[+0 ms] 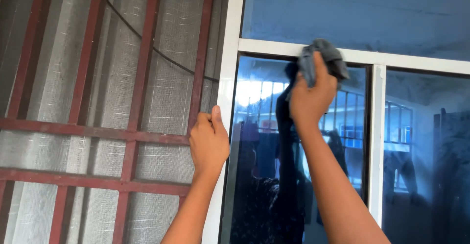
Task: Cleaning a glass window using a rag.
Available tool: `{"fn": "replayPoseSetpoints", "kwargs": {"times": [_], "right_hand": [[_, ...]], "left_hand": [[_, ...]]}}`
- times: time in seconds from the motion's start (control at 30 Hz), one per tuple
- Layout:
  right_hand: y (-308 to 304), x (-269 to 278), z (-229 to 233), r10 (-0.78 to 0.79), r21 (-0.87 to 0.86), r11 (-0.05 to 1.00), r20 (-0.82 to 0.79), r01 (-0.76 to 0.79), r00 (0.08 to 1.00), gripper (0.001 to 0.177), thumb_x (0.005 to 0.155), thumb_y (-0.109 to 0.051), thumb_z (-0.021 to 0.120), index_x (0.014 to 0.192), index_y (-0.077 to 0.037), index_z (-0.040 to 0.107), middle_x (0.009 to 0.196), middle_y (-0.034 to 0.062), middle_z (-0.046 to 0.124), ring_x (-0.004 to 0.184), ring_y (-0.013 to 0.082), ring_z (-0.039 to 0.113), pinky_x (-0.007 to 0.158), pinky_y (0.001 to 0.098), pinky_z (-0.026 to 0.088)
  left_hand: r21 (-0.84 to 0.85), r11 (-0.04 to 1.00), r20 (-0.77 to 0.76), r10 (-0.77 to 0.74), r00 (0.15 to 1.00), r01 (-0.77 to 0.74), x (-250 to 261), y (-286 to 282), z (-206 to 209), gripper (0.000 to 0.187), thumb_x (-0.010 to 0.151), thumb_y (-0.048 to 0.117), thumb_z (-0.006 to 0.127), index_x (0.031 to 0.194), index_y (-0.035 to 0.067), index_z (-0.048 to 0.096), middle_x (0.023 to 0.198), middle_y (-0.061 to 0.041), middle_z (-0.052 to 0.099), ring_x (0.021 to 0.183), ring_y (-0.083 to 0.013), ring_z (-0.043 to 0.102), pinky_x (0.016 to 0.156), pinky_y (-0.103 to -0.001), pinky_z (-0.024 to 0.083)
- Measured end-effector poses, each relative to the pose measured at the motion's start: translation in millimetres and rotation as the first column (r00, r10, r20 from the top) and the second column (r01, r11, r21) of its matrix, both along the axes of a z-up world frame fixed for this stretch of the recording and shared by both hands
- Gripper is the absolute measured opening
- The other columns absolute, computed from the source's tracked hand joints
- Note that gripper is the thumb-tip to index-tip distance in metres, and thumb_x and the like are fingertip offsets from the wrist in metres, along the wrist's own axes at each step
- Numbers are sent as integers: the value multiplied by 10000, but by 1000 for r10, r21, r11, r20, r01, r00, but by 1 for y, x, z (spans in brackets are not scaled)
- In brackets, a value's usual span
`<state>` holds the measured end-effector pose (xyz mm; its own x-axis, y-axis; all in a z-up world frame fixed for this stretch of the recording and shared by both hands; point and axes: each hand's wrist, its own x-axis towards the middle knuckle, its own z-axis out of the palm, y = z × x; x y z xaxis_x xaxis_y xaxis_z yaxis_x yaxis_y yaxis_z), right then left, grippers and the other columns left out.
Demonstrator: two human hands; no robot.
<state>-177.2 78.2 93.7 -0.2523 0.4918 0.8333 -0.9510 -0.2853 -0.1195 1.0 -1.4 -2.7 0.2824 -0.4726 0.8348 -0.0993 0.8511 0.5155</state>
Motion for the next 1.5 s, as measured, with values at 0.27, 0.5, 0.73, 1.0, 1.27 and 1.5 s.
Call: {"fn": "replayPoseSetpoints", "kwargs": {"times": [0.27, 0.5, 0.73, 1.0, 1.27, 1.5], "right_hand": [[-19, 70, -15, 110, 248, 969, -498, 20, 860, 697, 695, 98, 617, 1330, -177, 708, 1298, 206, 612, 1258, 420, 563, 1123, 447, 435], [15, 69, -49, 234, 467, 884, -421, -11, 877, 512, 711, -24, 679, 1200, -158, 750, 1116, 181, 718, 1059, 342, 676, 946, 365, 542], [44, 54, -162, 462, 768, 635, -463, 82, 756, 380, 693, -9, 631, 1015, -140, 785, 1113, 114, 755, 1005, 260, 734, 893, 361, 596], [67, 29, -298, 606, 958, 144, -282, 246, 744, 390, 629, -15, 692, 974, -115, 843, 802, 148, 712, 872, 311, 676, 815, 391, 541], [32, -213, -284, 142, 798, 564, -347, 213, 927, 190, 741, -8, 640, 919, -6, 708, 856, 105, 721, 813, 238, 712, 732, 355, 578], [180, -63, -56, 314, 223, 945, -400, -241, 861, 314, 905, 118, 587, 1186, 0, 660, 1085, 110, 642, 952, 209, 627, 890, 341, 517]], "left_hand": [[0, 1000, 25, -3, 1000, 3, -2, -8, -2, 573, 1053, 498, 360, 963, -11, 607, 958, -280, 698, 906, -514, 648, 798, -588, 481], [-19, 999, 48, -33, 998, 34, -4, -20, -5, 577, 1066, 478, 345, 974, -28, 606, 946, -319, 683, 918, -542, 634, 807, -606, 465], [-73, 994, -37, -82, 996, 79, -1, -16, -4, 573, 1094, 402, 319, 925, -50, 628, 813, -306, 673, 781, -491, 670, 733, -571, 493], [-71, 997, 5, -13, 1000, 13, -4, -16, -4, 561, 1106, 397, 334, 936, -25, 660, 844, -289, 684, 825, -484, 683, 720, -563, 518], [83, 997, 158, -20, 987, 7, 12, 9, 1, 677, 955, 670, 522, 1030, 4, 613, 890, -227, 694, 864, -390, 727, 730, -502, 558], [55, 998, 151, -14, 988, 5, 9, 6, -4, 755, 933, 715, 552, 1120, -15, 607, 939, -247, 708, 919, -400, 729, 777, -498, 562]]}}
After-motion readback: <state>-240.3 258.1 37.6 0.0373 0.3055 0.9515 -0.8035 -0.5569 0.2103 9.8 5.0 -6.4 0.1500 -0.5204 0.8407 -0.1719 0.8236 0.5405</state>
